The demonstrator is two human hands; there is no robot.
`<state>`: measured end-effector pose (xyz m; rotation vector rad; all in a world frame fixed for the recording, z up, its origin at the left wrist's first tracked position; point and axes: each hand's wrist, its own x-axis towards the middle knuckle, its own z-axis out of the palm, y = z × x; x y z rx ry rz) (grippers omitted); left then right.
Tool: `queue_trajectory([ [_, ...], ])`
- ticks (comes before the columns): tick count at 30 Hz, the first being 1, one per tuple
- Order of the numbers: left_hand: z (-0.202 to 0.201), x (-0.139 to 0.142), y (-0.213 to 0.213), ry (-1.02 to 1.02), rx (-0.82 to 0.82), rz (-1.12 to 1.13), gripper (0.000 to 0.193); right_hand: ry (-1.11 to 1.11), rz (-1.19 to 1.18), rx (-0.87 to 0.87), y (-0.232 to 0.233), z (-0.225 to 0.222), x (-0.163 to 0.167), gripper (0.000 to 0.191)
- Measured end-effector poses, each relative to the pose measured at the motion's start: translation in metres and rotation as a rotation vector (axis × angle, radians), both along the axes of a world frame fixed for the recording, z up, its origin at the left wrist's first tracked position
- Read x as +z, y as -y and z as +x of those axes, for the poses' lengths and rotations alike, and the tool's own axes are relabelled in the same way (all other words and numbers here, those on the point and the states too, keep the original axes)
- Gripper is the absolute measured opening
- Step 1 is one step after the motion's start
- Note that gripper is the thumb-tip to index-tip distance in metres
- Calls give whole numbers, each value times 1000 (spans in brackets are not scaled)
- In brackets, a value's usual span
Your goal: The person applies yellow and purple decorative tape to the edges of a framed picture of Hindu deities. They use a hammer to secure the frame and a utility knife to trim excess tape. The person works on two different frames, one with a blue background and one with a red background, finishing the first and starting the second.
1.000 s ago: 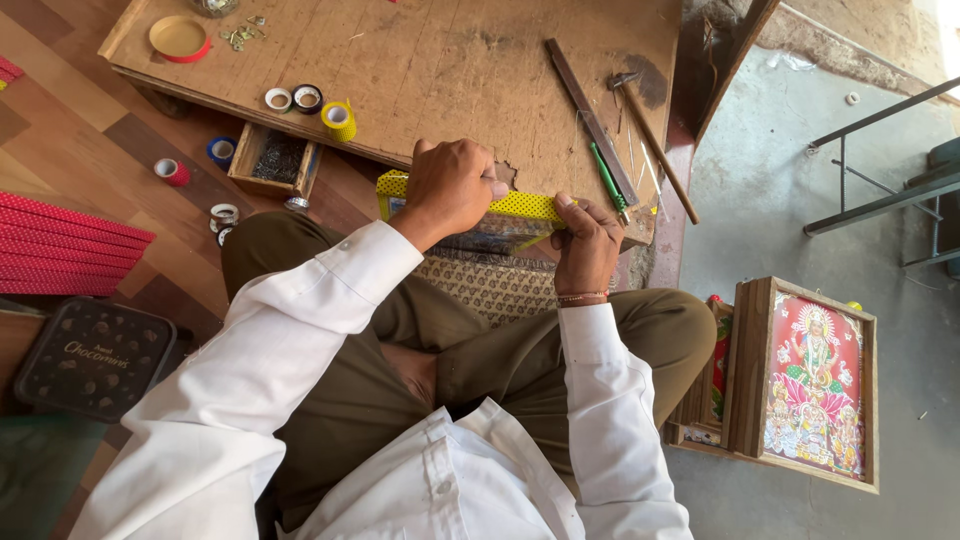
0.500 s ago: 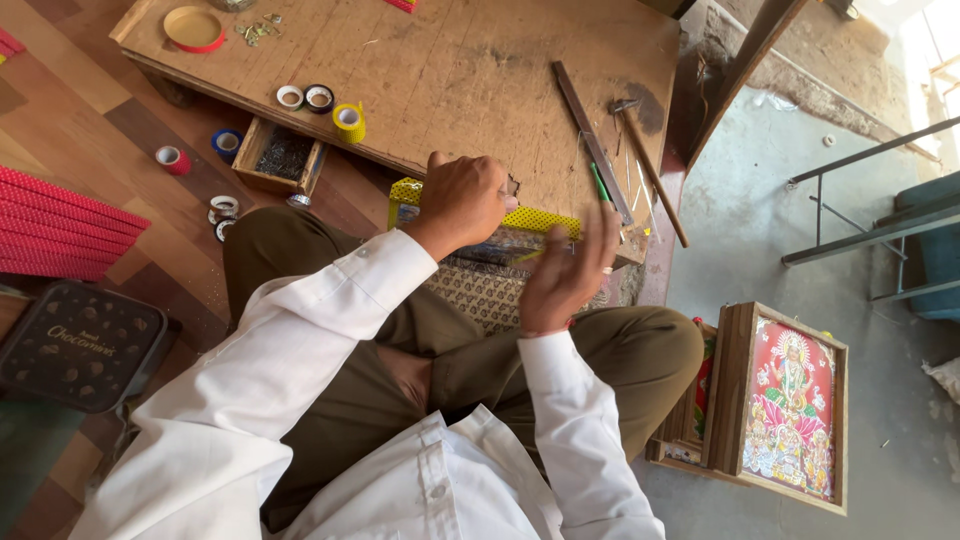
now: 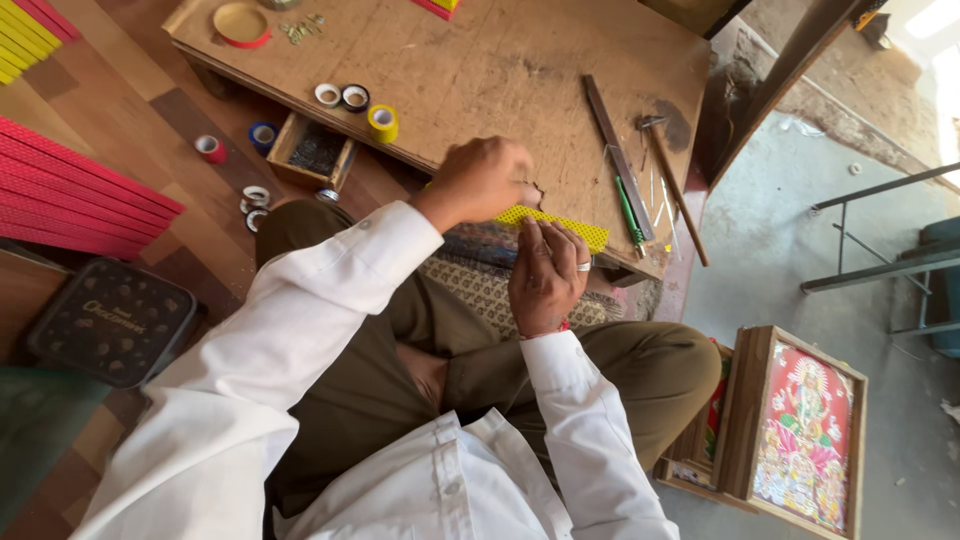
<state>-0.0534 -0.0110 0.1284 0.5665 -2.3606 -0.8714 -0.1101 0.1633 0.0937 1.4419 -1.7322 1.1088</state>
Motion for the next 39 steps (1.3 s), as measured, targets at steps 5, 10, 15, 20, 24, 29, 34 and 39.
queue_trajectory([
  [5,63,-13,24,-76,76,430,37,2,3,-12,1,0,4,24],
  [10,93,-38,16,-246,68,675,33,-25,6,-4,2,0,4,25],
  [15,76,-48,2,-510,163,703,19,-18,5,-20,5,5,3,26],
  [20,77,-43,1,-467,290,935,12,-77,105,-8,4,18,2,34],
  [24,79,-39,2,-506,246,1035,13,-167,171,88,15,34,-4,36],
  [29,79,-41,1,-522,194,1131,12,-181,194,131,31,43,-12,33],
  [34,77,-41,3,-484,174,1102,14,-215,161,124,32,28,-3,29],
  [39,76,-40,10,-401,196,1210,13,-185,121,121,37,21,6,24],
])
